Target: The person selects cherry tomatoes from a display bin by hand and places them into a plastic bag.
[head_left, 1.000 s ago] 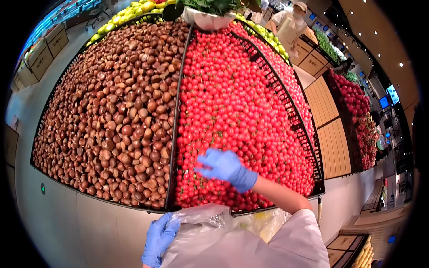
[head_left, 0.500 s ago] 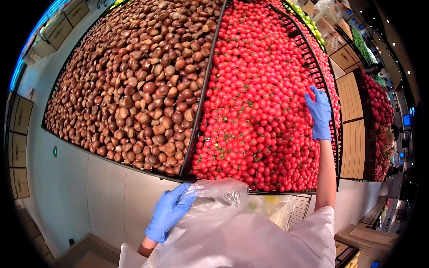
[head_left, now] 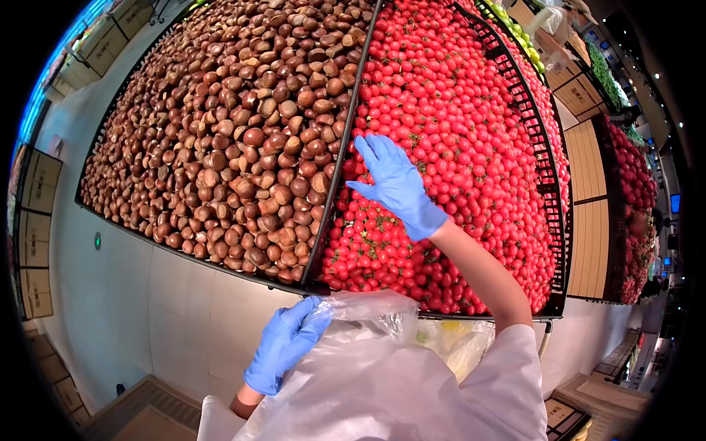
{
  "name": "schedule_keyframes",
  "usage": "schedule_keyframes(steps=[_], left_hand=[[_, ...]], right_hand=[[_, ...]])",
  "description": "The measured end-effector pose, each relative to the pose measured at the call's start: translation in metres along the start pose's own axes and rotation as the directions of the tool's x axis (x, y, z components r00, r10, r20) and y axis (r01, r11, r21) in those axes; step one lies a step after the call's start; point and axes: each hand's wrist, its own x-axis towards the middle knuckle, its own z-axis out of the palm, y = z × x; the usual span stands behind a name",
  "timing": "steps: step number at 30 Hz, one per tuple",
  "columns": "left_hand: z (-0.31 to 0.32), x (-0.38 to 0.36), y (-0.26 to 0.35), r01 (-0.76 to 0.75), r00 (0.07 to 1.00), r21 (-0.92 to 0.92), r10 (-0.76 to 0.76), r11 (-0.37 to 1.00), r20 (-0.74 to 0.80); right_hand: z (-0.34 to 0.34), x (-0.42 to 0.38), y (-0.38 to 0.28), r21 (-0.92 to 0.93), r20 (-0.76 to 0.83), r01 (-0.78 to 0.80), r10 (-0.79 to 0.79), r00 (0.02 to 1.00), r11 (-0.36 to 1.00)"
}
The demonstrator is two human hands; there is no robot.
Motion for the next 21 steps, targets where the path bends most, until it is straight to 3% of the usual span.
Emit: schedule_keyframes(steps=[4,7,10,17,19,21], left_hand=[[0.001,-0.001,-0.008,0.003,1.000,-0.059,-0.004,0.998,-0.006],[0.001,-0.001,-0.014,-0.008,1.000,-0.053,0.008,0.999,-0.001],[0.001,-0.002,-0.009,-0.010,1.000,-0.068,0.009,0.998,-0.012],[0.000,0.001,-0.003,-0.046,0.999,-0.059,0.045,0.997,-0.012],[-0.003,0.001,0.004,-0.055,0.998,-0.031,0.056,0.998,0.030],[-0.002,-0.002,0.002,-0.048,0.999,-0.032,0.048,0.998,0.004]], right_hand=[[0.022,0.024,-0.007,-0.162,-0.088,-0.070,0.057,0.995,0.984],[0.018,0.017,-0.009,-0.182,0.032,-0.073,0.080,0.996,0.981],[0.019,0.010,-0.018,-0.277,-0.005,-0.103,0.106,0.994,0.955],[0.016,0.016,-0.023,-0.284,-0.001,-0.159,0.165,0.986,0.946],[0.014,0.018,-0.026,-0.267,0.160,-0.136,0.183,0.970,0.954],[0.015,0.014,-0.022,-0.297,0.101,-0.091,0.126,0.987,0.950]])
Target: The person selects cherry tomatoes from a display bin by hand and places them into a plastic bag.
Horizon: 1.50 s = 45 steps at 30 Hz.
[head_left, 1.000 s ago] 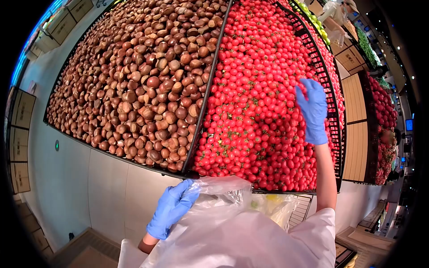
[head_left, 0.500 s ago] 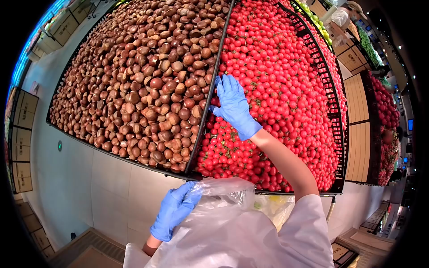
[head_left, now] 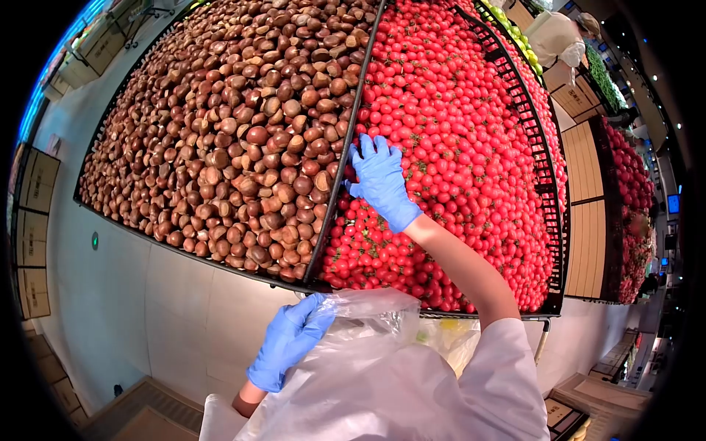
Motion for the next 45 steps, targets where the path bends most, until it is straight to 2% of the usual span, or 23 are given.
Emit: schedule_keyframes(steps=[2,4,6,7,11,13,16,23,26,32,34,35,36,38,40,41,44,45], left_hand=[[0.001,-0.002,-0.003,0.016,0.999,-0.006,-0.016,1.000,-0.029],[0.000,-0.001,-0.005,0.014,1.000,0.024,-0.014,1.000,-0.013],[0.000,-0.002,-0.009,0.009,1.000,0.014,-0.009,1.000,-0.021],[-0.001,-0.003,-0.011,0.004,1.000,0.003,-0.004,1.000,-0.028],[-0.001,0.001,-0.014,-0.006,1.000,-0.041,0.006,0.999,0.002],[-0.003,0.000,-0.011,0.005,1.000,-0.008,-0.005,1.000,-0.017],[-0.004,-0.002,-0.012,0.007,0.997,-0.005,-0.008,1.000,-0.072],[-0.007,0.000,-0.015,0.010,0.999,0.005,-0.009,1.000,-0.047],[-0.005,0.000,-0.016,0.013,0.998,0.032,-0.011,0.999,-0.063],[-0.003,0.003,-0.018,0.026,0.998,-0.031,-0.028,0.999,-0.062],[-0.003,0.003,-0.018,0.016,0.997,-0.047,-0.020,0.999,-0.079],[-0.004,0.004,-0.019,0.019,0.997,-0.048,-0.023,0.999,-0.079],[-0.006,0.006,-0.019,0.021,0.998,-0.043,-0.024,0.999,-0.055],[-0.007,0.008,-0.016,0.025,0.999,-0.038,-0.026,0.999,-0.022],[-0.008,0.010,-0.006,0.037,0.999,-0.058,-0.039,0.998,-0.024],[-0.008,0.011,-0.006,0.028,1.000,-0.059,-0.028,0.998,-0.009],[-0.008,0.016,-0.006,-0.025,1.000,-0.059,0.025,0.998,-0.001],[-0.010,0.017,-0.002,0.002,1.000,-0.098,0.001,0.995,0.029]], right_hand=[[0.006,-0.002,0.004,-0.041,-0.205,0.074,-0.081,0.975,0.996],[0.004,-0.003,0.003,-0.044,-0.188,0.061,-0.068,0.980,0.997],[-0.009,-0.004,0.002,0.048,0.095,0.009,-0.014,0.995,0.999],[-0.004,-0.005,0.003,0.037,-0.034,0.035,-0.034,0.999,0.999],[0.001,-0.009,0.004,0.011,-0.077,0.069,-0.068,0.995,0.998],[-0.003,-0.010,0.001,0.103,0.115,0.028,-0.039,0.993,0.994],[-0.001,-0.012,-0.001,0.069,0.076,0.057,-0.062,0.995,0.996],[-0.002,-0.012,0.006,0.097,0.137,0.115,-0.128,0.982,0.989],[-0.003,-0.012,0.005,0.114,0.194,0.099,-0.120,0.974,0.989],[-0.001,-0.011,0.008,0.259,0.143,0.022,-0.061,0.988,0.966],[-0.010,-0.014,0.014,0.609,0.180,-0.191,0.100,0.979,0.770],[-0.012,-0.017,0.019,0.704,0.080,-0.160,0.147,0.986,0.692],[-0.014,-0.017,0.024,0.872,0.000,-0.127,0.258,0.966,0.474],[-0.038,-0.007,0.044,0.885,0.396,-0.455,0.347,0.850,0.103],[-0.057,-0.009,0.075,0.875,0.482,-0.460,0.369,0.795,-0.151],[-0.064,-0.010,0.086,0.909,0.415,-0.382,0.414,0.810,-0.163],[-0.081,-0.028,0.134,0.931,0.365,-0.316,0.497,0.787,-0.183],[-0.082,-0.033,0.152,0.937,0.333,-0.330,0.577,0.745,-0.114]])
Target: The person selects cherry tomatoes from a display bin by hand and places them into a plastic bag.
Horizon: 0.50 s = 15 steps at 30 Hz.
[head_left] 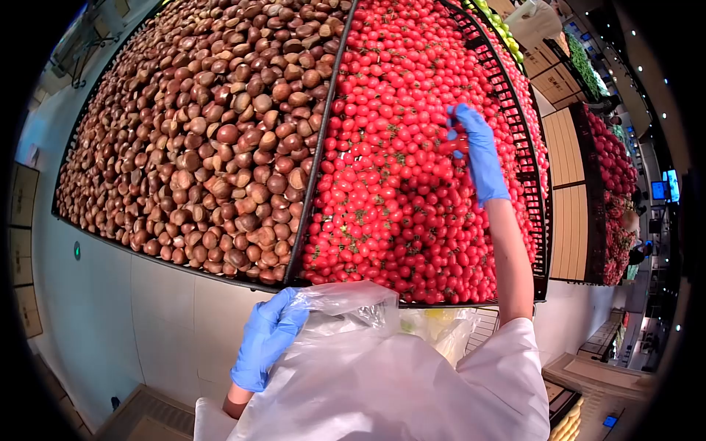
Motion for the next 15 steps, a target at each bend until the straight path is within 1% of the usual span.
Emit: schedule_keyframes(steps=[1,2,3,4,5,7,9,10,11,13,14,15], left_hand=[[-0.002,0.000,0.003,0.032,0.999,-0.037,-0.031,0.999,0.023],[-0.004,0.000,0.006,0.040,0.998,-0.013,-0.039,0.999,0.049],[-0.004,-0.002,0.005,0.045,0.998,-0.011,-0.045,0.999,0.042],[-0.002,-0.003,0.004,0.025,1.000,0.056,-0.025,0.998,0.000],[-0.001,-0.004,0.003,0.008,0.999,0.125,-0.003,0.992,-0.040],[-0.001,-0.003,0.000,0.008,0.999,0.105,-0.004,0.994,-0.032],[-0.001,-0.002,-0.003,0.005,1.000,0.084,-0.004,0.996,-0.018],[0.000,-0.002,-0.005,-0.007,1.000,0.093,0.009,0.996,-0.022],[0.000,-0.003,-0.006,-0.020,0.999,0.102,0.022,0.995,-0.026],[0.000,-0.002,-0.006,-0.006,1.000,0.113,0.009,0.994,-0.023],[0.000,-0.002,-0.006,0.000,1.000,0.123,0.002,0.992,-0.017],[0.000,-0.002,-0.005,0.004,1.000,0.124,-0.002,0.992,-0.019]], right_hand=[[-0.016,0.004,-0.001,-0.061,-0.085,0.024,-0.029,0.996,0.998],[-0.030,0.001,-0.009,-0.179,-0.136,0.038,-0.063,0.989,0.983],[-0.044,0.005,-0.009,-0.301,-0.206,0.071,-0.138,0.969,0.951],[-0.086,0.036,0.017,-0.474,-0.149,0.208,-0.311,0.939,0.856],[-0.109,0.048,0.023,-0.539,-0.156,0.189,-0.318,0.935,0.821],[-0.144,0.064,0.035,-0.639,-0.201,0.098,-0.289,0.936,0.763],[-0.159,0.066,0.038,-0.828,-0.224,-0.042,-0.262,0.939,0.559],[-0.158,0.059,0.042,-0.871,-0.125,0.098,-0.412,0.903,0.481],[-0.148,0.048,0.034,-0.888,-0.134,0.070,-0.401,0.906,0.455],[-0.140,0.044,0.031,-0.979,-0.084,0.017,-0.476,0.876,0.204],[-0.118,0.029,0.014,-0.998,-0.043,-0.017,-0.479,0.877,0.057],[-0.103,0.027,0.017,-0.998,-0.041,-0.015,-0.477,0.878,0.059]])
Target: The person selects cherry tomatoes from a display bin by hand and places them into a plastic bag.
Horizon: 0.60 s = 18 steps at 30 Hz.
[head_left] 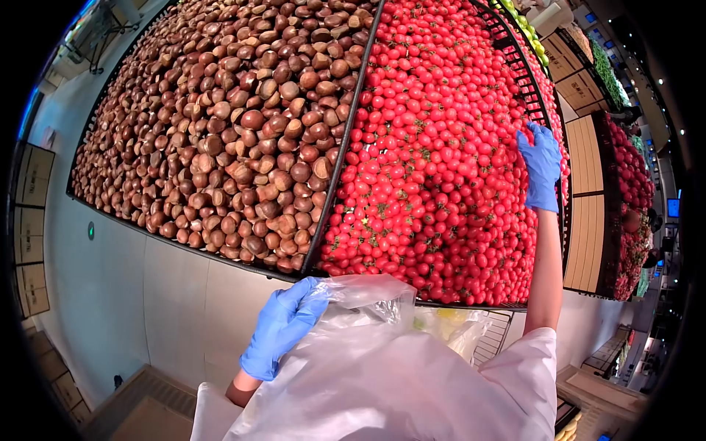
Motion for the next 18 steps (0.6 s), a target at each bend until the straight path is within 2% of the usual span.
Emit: schedule_keyframes(steps=[1,2,4,5,6,8,10,14,16,17,18], left_hand=[[0.000,-0.001,0.001,0.000,1.000,0.010,0.000,1.000,-0.007],[0.001,-0.001,0.002,0.000,1.000,0.019,0.000,1.000,-0.013],[0.002,-0.002,0.003,-0.012,1.000,0.023,0.012,1.000,-0.019],[0.003,-0.001,0.005,-0.027,0.999,0.026,0.028,0.999,-0.024],[0.003,-0.001,0.006,-0.028,0.999,0.028,0.029,0.999,-0.020],[0.003,0.000,0.008,-0.017,1.000,0.011,0.017,1.000,0.009],[0.002,-0.004,0.012,-0.019,1.000,0.006,0.019,1.000,-0.003],[0.001,-0.004,0.008,0.004,1.000,-0.027,-0.004,1.000,0.018],[0.001,-0.005,0.007,0.030,0.999,-0.041,-0.029,0.999,0.021],[0.001,-0.005,0.006,0.054,0.998,-0.053,-0.052,0.997,0.026],[0.003,-0.005,0.003,0.054,0.998,-0.056,-0.052,0.997,0.024]], right_hand=[[0.003,-0.003,-0.011,0.020,-0.143,0.145,-0.141,0.980,0.989],[0.005,-0.008,-0.025,0.017,-0.284,0.288,-0.272,0.919,0.957],[-0.006,-0.039,-0.093,0.392,-0.246,0.418,-0.344,0.906,0.820],[0.000,-0.051,-0.114,0.264,-0.319,0.657,-0.579,0.750,0.706],[0.012,-0.070,-0.140,0.199,-0.320,0.716,-0.646,0.693,0.669],[0.007,-0.099,-0.183,0.395,-0.028,0.680,-0.732,0.681,0.617],[0.033,-0.119,-0.210,0.306,-0.096,0.782,-0.799,0.593,0.543],[0.037,-0.125,-0.233,0.268,0.030,0.783,-0.817,0.576,0.562],[0.034,-0.127,-0.234,0.313,0.220,0.752,-0.815,0.537,0.580],[0.036,-0.131,-0.234,0.314,0.219,0.754,-0.816,0.534,0.578],[0.040,-0.137,-0.233,0.237,0.170,0.789,-0.824,0.540,0.566]])
